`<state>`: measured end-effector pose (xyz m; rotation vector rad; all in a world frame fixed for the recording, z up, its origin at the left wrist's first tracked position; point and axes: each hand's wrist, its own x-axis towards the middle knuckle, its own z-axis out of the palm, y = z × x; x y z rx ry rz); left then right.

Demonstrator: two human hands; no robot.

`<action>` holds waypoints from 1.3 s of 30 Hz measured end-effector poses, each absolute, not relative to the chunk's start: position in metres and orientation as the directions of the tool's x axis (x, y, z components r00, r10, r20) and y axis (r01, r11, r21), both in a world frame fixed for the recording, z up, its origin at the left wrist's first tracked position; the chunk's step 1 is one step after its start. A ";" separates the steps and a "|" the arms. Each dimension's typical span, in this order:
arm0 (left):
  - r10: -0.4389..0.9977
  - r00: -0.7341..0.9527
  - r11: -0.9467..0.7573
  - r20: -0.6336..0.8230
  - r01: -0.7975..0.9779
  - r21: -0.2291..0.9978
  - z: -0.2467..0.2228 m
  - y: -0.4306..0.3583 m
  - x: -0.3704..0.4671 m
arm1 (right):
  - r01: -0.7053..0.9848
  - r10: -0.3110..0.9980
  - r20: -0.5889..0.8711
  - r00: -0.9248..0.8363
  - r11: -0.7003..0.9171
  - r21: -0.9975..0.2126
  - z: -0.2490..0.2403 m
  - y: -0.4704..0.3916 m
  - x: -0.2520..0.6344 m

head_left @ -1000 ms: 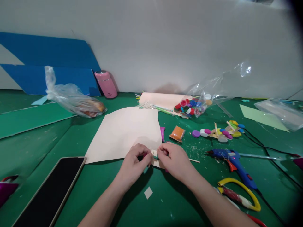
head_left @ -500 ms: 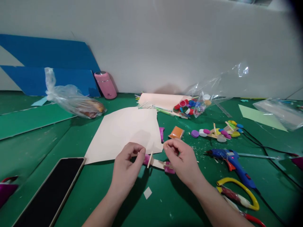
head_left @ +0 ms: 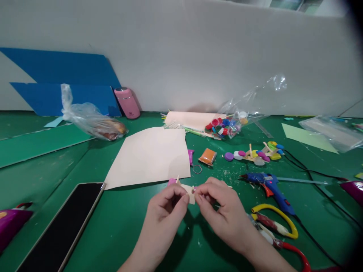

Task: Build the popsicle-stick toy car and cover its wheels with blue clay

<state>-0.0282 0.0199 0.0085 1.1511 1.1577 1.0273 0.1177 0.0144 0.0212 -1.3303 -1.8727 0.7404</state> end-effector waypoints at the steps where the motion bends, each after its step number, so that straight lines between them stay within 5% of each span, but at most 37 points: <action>1: 0.982 0.136 0.129 -0.129 0.003 0.992 0.010 0.019 -0.027 | 0.549 0.948 0.217 -0.234 0.313 -0.775 0.022 0.013 0.120; 8: 0.946 0.258 0.174 -0.195 0.102 0.979 0.014 0.007 -0.020 | 0.585 0.926 0.146 -0.347 0.335 -0.739 0.028 0.008 0.130; 17: 0.917 0.325 0.178 -0.231 0.184 0.967 0.011 0.003 -0.017 | 0.678 0.843 0.116 -0.525 0.497 -0.542 0.035 0.010 0.141; 24: 0.905 0.237 0.352 -0.353 0.050 0.935 0.000 -0.002 -0.010 | 0.744 0.988 0.069 -0.136 0.148 -0.652 0.018 -0.014 0.188; 27: 0.893 0.218 0.406 -0.394 -0.009 0.914 -0.010 -0.006 -0.008 | 0.835 0.999 -0.020 -0.025 0.010 -0.551 -0.005 -0.043 0.229; 33: 0.874 0.179 0.482 -0.451 -0.201 0.853 -0.020 -0.013 0.002 | 0.955 1.000 0.014 -0.004 0.008 -0.298 -0.052 -0.089 0.277; 39: 0.867 0.094 0.491 -0.489 -0.325 0.808 -0.024 -0.019 0.007 | 0.958 0.998 -0.066 0.010 -0.028 -0.285 -0.055 -0.080 0.277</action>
